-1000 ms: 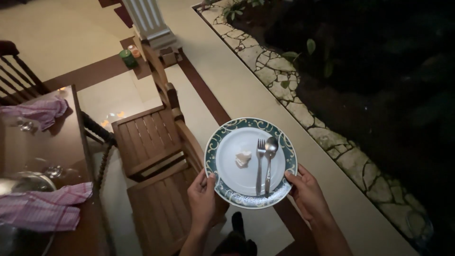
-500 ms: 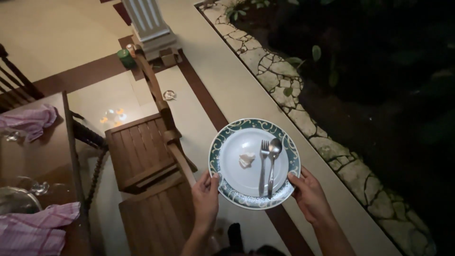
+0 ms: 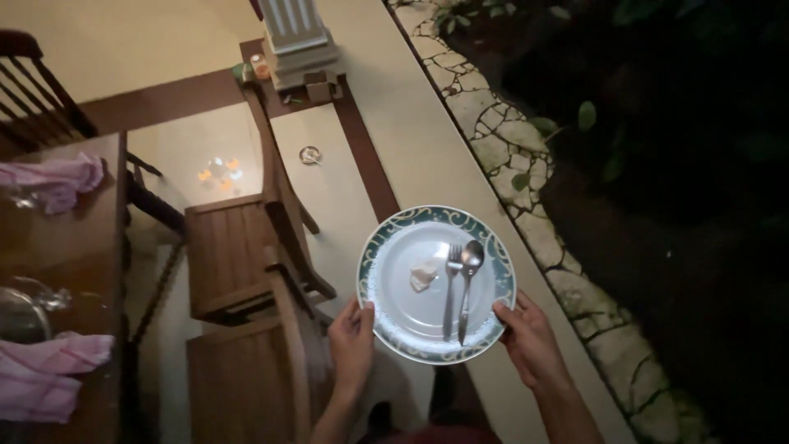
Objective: Clear a plate, fork, and spoon from the table and move them to the sink.
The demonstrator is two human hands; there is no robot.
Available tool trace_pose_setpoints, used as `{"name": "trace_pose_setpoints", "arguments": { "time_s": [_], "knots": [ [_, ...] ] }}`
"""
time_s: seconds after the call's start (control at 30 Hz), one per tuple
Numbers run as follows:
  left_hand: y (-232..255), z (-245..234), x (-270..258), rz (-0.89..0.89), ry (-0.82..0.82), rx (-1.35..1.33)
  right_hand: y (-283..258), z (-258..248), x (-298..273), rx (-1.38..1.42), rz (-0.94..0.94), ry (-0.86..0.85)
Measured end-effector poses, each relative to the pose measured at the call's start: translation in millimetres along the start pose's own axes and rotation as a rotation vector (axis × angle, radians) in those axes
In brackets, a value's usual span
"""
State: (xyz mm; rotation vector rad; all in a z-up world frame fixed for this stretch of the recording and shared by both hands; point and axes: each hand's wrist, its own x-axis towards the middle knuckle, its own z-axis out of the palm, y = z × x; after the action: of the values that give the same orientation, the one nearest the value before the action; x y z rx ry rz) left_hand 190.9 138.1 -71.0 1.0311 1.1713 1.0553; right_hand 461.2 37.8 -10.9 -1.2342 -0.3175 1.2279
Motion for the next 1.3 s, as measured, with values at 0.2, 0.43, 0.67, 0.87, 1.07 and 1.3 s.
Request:
{"name": "trace_pose_setpoints", "arguments": {
  "time_s": [0.2,0.43,0.67,0.87,1.07,1.3],
  "knots": [
    [20.9,47.8,7.0,0.061,0.077,-0.069,-22.0,-24.8,54.4,-0.039,0.035,-0.096],
    [30.9,84.1,34.8,0.038,0.148,-0.156,-53.0,-22.0,106.0,-0.093,0.053,-0.19],
    [49.0,96.7,98.5,0.114,0.157,-0.18,-72.0,3.3,176.5,-0.098,0.065,-0.221],
    [46.3,95.1,176.2,0.092,0.179,-0.192,-87.2,35.4,240.5,-0.114,0.067,-0.227],
    [47.0,79.4,245.8,0.095,0.168,-0.195,-93.2,80.7,295.7,-0.121,0.103,-0.184],
    [90.6,73.6,312.6,-0.017,0.2,-0.173,-105.8,128.5,356.8,-0.109,0.107,-0.183]
  ]
}}
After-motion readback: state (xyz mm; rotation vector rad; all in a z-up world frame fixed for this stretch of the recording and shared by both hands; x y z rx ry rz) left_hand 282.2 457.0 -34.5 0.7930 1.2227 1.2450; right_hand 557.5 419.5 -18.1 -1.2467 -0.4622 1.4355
